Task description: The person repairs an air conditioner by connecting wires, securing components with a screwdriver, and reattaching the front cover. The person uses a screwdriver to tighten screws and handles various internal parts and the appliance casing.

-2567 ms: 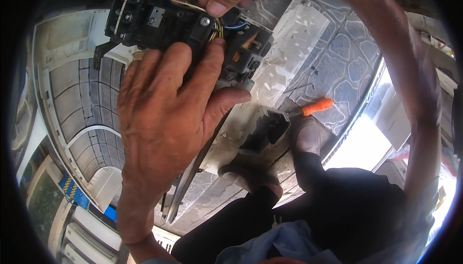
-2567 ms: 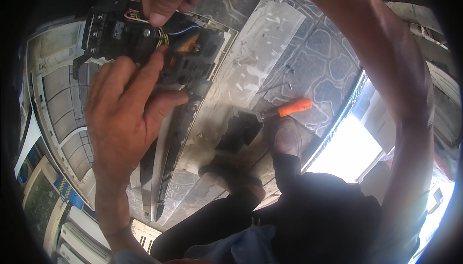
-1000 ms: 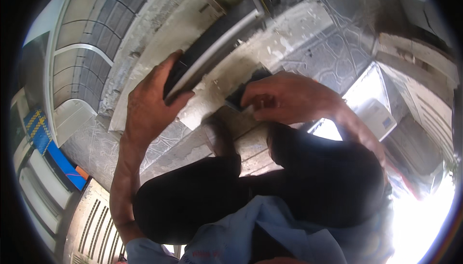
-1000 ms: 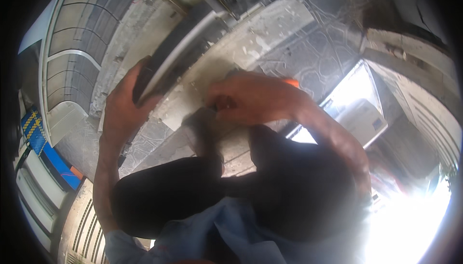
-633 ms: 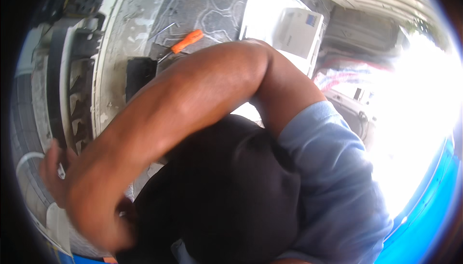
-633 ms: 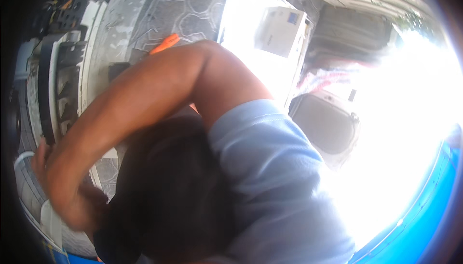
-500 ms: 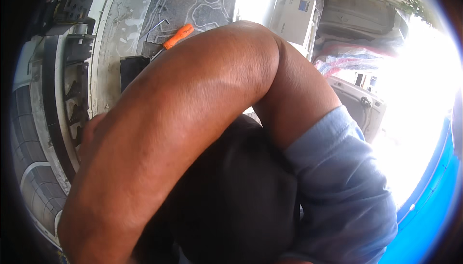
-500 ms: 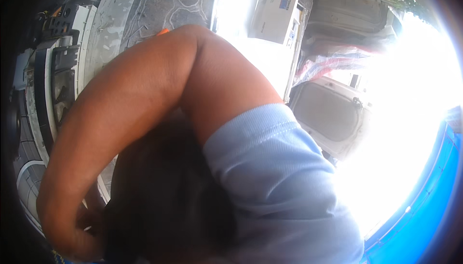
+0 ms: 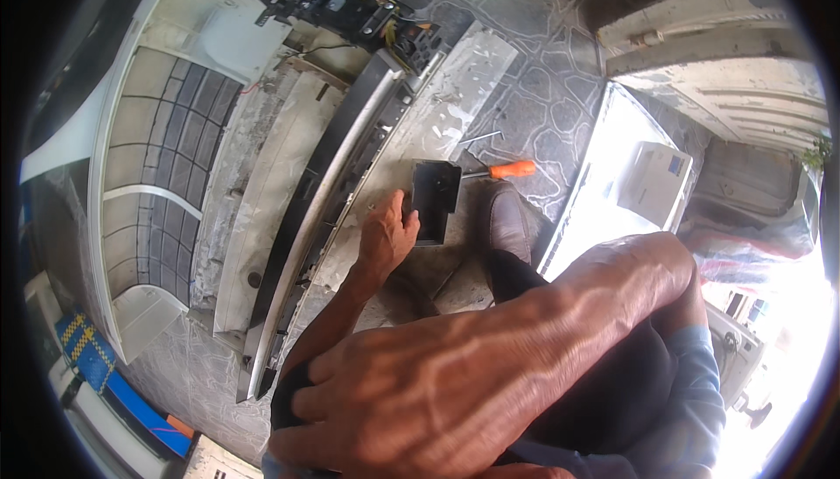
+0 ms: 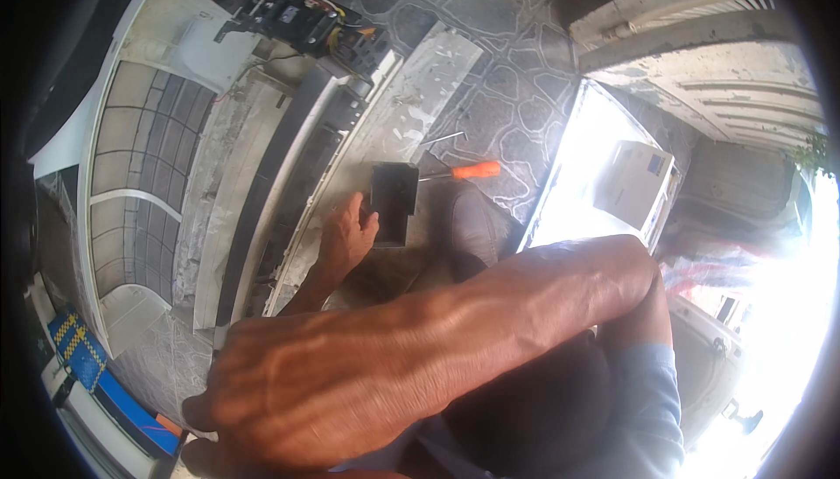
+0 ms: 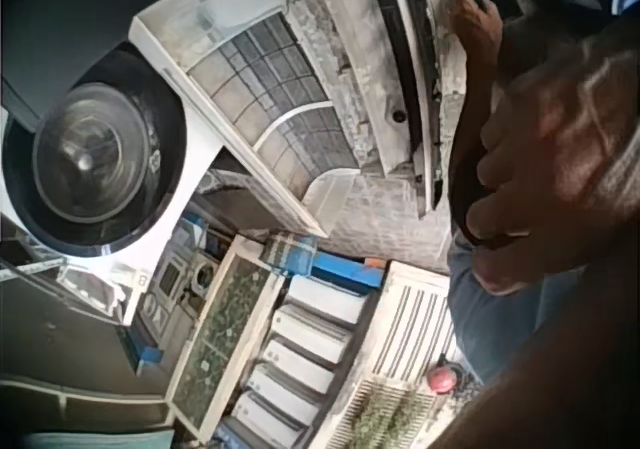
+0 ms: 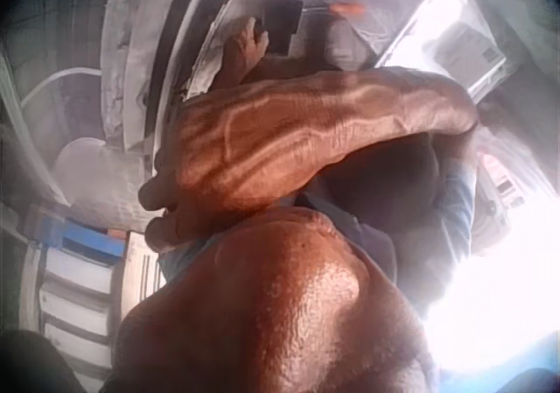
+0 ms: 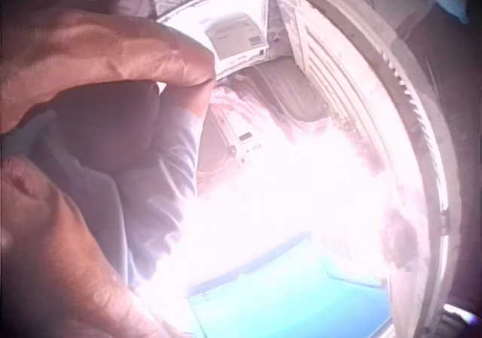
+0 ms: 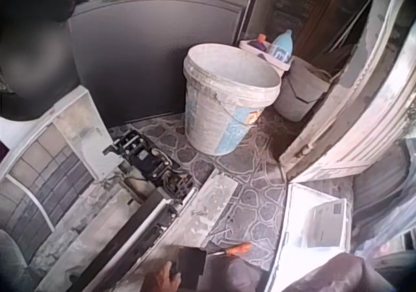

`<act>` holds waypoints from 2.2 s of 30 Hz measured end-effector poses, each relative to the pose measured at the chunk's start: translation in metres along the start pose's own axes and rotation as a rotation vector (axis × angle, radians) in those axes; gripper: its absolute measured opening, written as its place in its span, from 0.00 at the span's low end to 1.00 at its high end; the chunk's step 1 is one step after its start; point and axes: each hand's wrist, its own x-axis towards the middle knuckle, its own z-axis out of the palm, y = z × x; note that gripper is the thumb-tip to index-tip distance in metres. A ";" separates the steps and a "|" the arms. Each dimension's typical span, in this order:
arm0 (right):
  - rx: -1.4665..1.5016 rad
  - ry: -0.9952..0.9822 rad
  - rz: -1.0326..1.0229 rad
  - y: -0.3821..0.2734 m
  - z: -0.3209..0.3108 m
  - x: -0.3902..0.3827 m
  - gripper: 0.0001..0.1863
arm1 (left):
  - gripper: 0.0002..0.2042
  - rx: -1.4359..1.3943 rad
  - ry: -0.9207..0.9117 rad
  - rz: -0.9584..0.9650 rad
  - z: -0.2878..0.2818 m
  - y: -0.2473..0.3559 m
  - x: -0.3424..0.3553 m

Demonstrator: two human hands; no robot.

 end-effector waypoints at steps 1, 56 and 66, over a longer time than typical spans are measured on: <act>-0.147 0.070 -0.067 -0.003 0.003 0.003 0.14 | 0.17 -0.007 -0.013 -0.003 0.003 0.001 0.004; -1.382 0.124 0.884 0.091 -0.053 -0.144 0.04 | 0.18 -0.490 -0.198 -0.191 -0.127 0.149 0.081; -0.846 -0.052 0.980 0.114 0.016 -0.206 0.04 | 0.19 -0.663 -0.477 -0.515 -0.067 0.127 0.020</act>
